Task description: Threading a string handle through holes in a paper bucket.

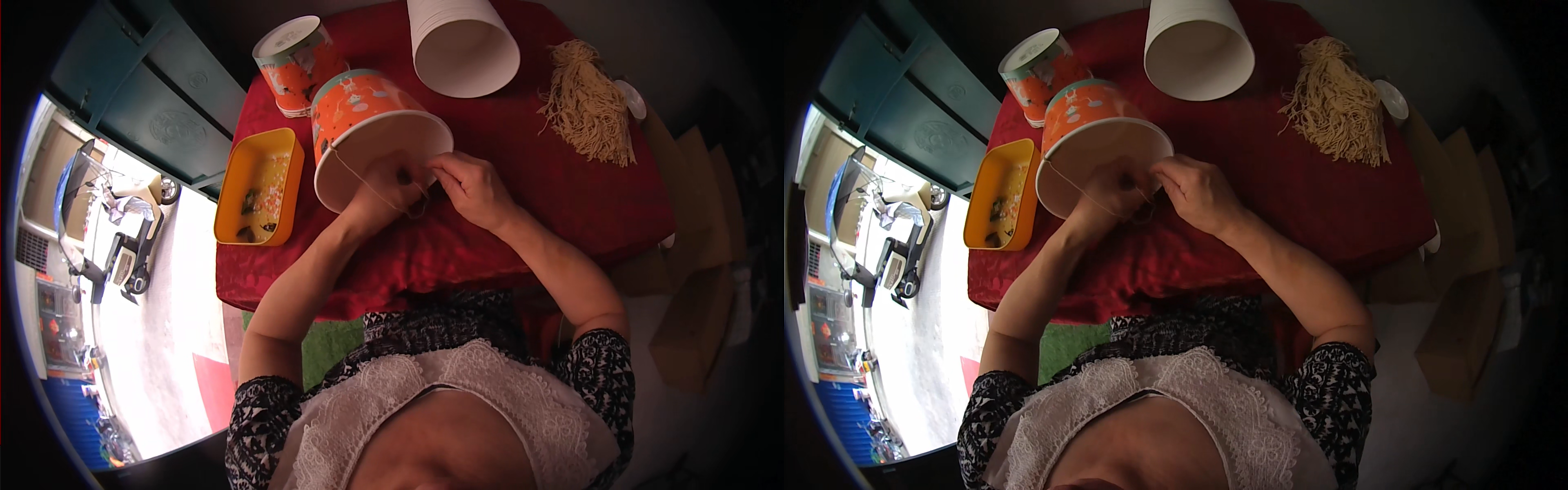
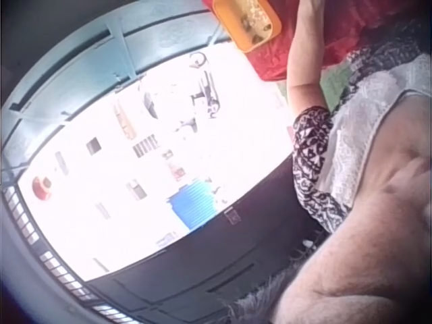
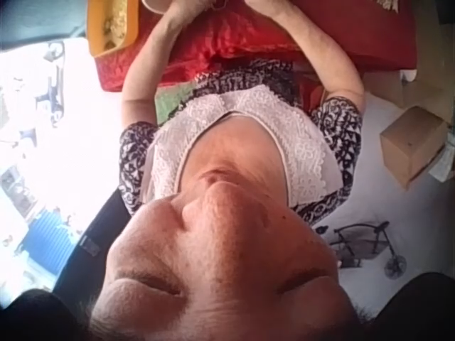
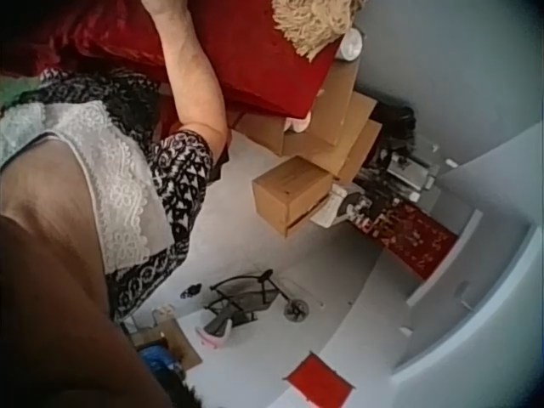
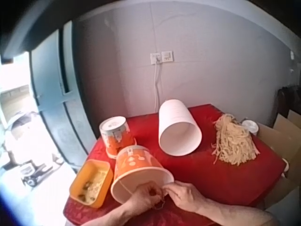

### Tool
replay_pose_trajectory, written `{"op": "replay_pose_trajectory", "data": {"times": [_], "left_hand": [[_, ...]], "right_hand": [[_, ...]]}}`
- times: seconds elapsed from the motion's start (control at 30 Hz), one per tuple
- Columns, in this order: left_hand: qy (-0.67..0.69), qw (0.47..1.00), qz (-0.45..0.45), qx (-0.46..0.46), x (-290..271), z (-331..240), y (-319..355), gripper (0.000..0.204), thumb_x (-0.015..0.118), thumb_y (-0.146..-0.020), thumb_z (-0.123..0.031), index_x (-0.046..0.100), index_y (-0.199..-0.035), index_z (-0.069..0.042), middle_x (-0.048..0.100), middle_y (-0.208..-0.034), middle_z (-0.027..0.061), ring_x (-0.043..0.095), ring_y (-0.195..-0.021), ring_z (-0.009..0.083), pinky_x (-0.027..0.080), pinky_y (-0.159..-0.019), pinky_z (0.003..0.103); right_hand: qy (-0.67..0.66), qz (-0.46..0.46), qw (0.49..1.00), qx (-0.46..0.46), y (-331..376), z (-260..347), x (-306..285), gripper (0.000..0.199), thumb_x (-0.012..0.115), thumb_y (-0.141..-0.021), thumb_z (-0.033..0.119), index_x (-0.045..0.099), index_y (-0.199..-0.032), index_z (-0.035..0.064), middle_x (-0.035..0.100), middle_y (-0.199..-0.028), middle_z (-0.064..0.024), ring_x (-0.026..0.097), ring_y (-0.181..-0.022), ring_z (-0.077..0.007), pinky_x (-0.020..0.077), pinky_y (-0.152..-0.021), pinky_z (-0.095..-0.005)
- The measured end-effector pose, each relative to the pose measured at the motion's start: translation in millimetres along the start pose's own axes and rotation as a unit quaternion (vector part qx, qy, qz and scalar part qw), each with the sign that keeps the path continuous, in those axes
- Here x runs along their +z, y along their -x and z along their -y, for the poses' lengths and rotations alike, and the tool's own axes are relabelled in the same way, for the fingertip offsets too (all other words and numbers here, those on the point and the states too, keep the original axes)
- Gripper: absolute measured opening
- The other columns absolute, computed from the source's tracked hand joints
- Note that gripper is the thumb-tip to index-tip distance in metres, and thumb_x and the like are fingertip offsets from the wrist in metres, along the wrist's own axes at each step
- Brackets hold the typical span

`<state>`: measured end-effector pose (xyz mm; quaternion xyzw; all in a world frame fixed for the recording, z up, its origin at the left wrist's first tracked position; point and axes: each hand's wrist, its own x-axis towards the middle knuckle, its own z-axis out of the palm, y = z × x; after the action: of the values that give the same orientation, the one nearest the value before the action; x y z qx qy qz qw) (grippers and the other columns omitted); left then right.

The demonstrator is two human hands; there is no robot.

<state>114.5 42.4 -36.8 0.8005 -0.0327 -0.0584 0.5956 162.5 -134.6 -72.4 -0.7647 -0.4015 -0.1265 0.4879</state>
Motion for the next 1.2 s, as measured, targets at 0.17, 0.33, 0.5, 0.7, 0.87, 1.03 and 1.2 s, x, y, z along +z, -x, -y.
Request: {"op": "replay_pose_trajectory", "data": {"times": [0.17,0.33,0.5,0.7,0.87,1.03,1.2], "left_hand": [[-0.098,0.979,-0.036,0.175,4.2,31.5,-9.1,0.012,0.062,-0.077,-0.001,0.057,-0.088,-0.001,0.06,-0.077,0.0097,0.061,-0.073,0.0187,0.049,-0.064,0.032],[-0.164,0.964,-0.072,0.198,14.6,26.8,-6.3,0.012,0.059,-0.079,0.002,0.055,-0.09,-0.002,0.057,-0.079,0.0071,0.056,-0.07,0.0157,0.048,-0.064,0.031],[-0.254,0.924,-0.109,0.263,18.8,28.2,-3.4,0.026,0.058,-0.077,0.004,0.052,-0.102,-0.001,0.057,-0.092,0.0216,0.059,-0.082,0.0433,0.049,-0.069,0.046],[-0.346,0.889,-0.125,0.273,19.0,23.8,-0.4,0.02,0.061,-0.08,0.0,0.054,-0.098,-0.002,0.058,-0.095,0.0214,0.061,-0.078,0.0407,0.05,-0.064,0.046],[-0.411,0.872,-0.12,0.239,15.8,33.4,-1.3,0.025,0.064,-0.076,-0.001,0.049,-0.097,0.001,0.057,-0.093,0.0231,0.06,-0.078,0.0423,0.05,-0.063,0.048],[-0.411,0.861,-0.105,0.279,10.9,32.9,-3.4,0.033,0.066,-0.071,-0.002,0.045,-0.097,0.002,0.057,-0.09,0.024,0.06,-0.077,0.0439,0.05,-0.062,0.048],[-0.382,0.864,-0.091,0.316,8.4,35.4,-4.2,0.029,0.062,-0.073,0.0,0.045,-0.096,0.001,0.058,-0.086,0.0221,0.059,-0.073,0.0424,0.048,-0.061,0.049]], "right_hand": [[0.025,-0.01,1.0,-0.005,-1.2,-4.8,4.4,0.017,0.06,-0.083,-0.003,0.063,-0.099,-0.0018,0.067,-0.092,-0.0175,0.067,-0.084,-0.0308,0.0538,-0.07,-0.0358],[0.038,-0.023,0.999,0.014,-0.7,-6.7,5.5,0.015,0.058,-0.083,0.001,0.063,-0.096,0.0012,0.065,-0.088,-0.0179,0.065,-0.08,-0.0354,0.0539,-0.068,-0.042],[0.028,-0.015,0.999,0.035,-0.8,-4.9,5.0,0.014,0.058,-0.082,0.001,0.063,-0.096,0.0017,0.066,-0.089,-0.0171,0.066,-0.08,-0.0346,0.0543,-0.069,-0.0417],[0.029,-0.026,0.999,0.036,0.0,-6.4,5.7,0.016,0.058,-0.083,0.003,0.066,-0.098,0.0024,0.067,-0.093,-0.0162,0.067,-0.082,-0.0333,0.055,-0.071,-0.0401],[0.043,-0.025,0.998,0.036,-0.1,-4.4,5.9,0.018,0.058,-0.084,0.003,0.066,-0.1,0.0018,0.067,-0.095,-0.0168,0.067,-0.084,-0.0335,0.0555,-0.072,-0.0395],[0.035,-0.023,0.999,0.027,-0.1,-6.4,5.2,0.019,0.055,-0.087,0.003,0.066,-0.101,-0.0003,0.067,-0.095,-0.019,0.067,-0.085,-0.0339,0.0557,-0.072,-0.0402],[0.033,-0.02,0.999,0.017,-0.1,-6.9,5.7,0.019,0.053,-0.088,0.003,0.065,-0.102,-0.0006,0.067,-0.095,-0.0197,0.067,-0.085,-0.0342,0.0557,-0.071,-0.0403]]}}
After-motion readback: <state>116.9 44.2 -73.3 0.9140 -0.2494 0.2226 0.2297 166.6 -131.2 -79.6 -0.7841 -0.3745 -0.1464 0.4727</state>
